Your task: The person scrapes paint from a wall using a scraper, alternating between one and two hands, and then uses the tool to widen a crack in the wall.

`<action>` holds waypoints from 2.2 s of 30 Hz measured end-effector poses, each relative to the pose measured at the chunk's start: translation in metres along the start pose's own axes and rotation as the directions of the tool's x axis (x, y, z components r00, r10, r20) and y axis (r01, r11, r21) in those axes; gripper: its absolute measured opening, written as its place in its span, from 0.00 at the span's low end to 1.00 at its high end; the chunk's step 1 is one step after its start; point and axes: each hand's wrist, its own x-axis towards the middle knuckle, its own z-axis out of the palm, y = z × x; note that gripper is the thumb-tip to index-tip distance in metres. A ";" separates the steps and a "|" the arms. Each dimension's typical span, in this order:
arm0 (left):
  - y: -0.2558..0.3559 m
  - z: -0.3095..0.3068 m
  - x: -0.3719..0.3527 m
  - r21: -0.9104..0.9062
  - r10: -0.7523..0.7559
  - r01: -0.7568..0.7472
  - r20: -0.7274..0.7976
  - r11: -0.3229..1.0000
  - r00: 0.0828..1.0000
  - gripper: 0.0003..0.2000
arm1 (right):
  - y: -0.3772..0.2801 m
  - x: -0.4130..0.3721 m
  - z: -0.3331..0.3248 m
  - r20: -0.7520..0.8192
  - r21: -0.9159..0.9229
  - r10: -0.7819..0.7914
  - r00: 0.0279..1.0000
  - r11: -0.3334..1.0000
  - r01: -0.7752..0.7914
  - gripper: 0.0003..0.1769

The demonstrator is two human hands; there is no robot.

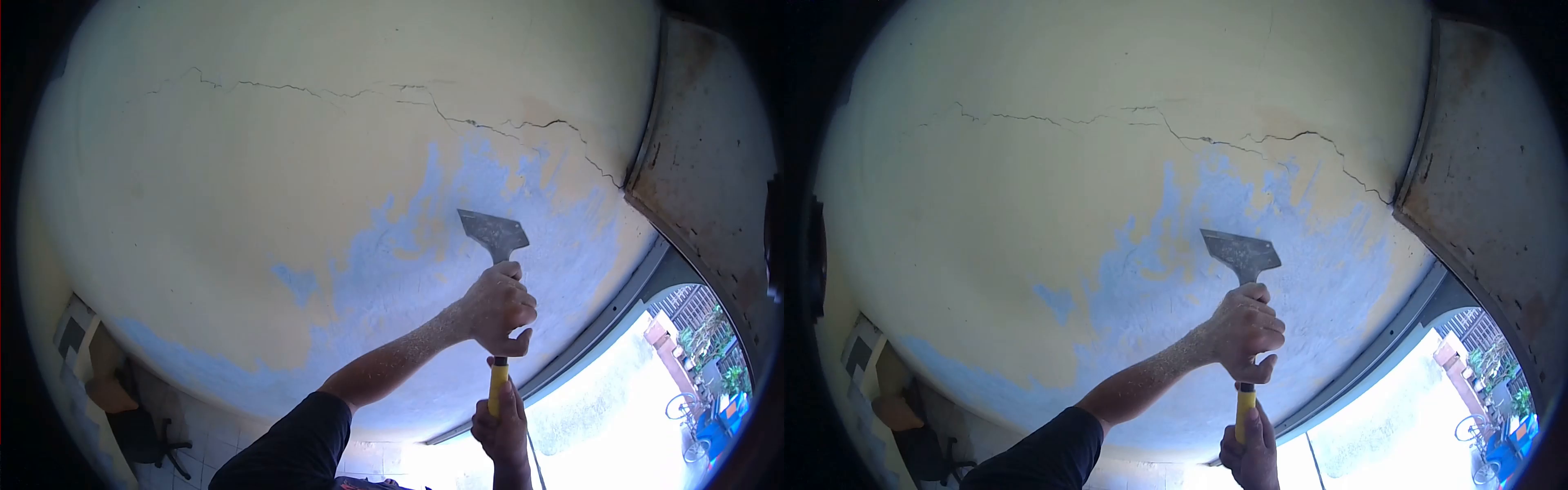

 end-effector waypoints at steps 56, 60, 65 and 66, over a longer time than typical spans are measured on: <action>0.015 0.012 -0.063 -0.060 -0.066 0.067 0.017 0.996 0.998 0.12 | 0.059 -0.005 -0.011 0.032 -0.036 0.054 0.998 0.998 -0.053 0.27; 0.005 0.010 -0.054 -0.035 -0.028 0.027 -0.007 0.999 1.000 0.12 | 0.052 0.004 -0.010 0.022 -0.050 0.052 0.998 0.997 -0.051 0.28; -0.012 -0.003 -0.024 0.124 0.058 -0.052 -0.042 0.991 0.997 0.12 | 0.029 0.022 -0.002 0.094 -0.083 -0.070 0.993 0.993 0.078 0.30; -0.019 -0.011 -0.012 0.164 0.084 -0.073 -0.066 0.984 0.994 0.12 | 0.020 0.025 0.006 0.101 -0.059 -0.083 0.991 0.994 0.089 0.30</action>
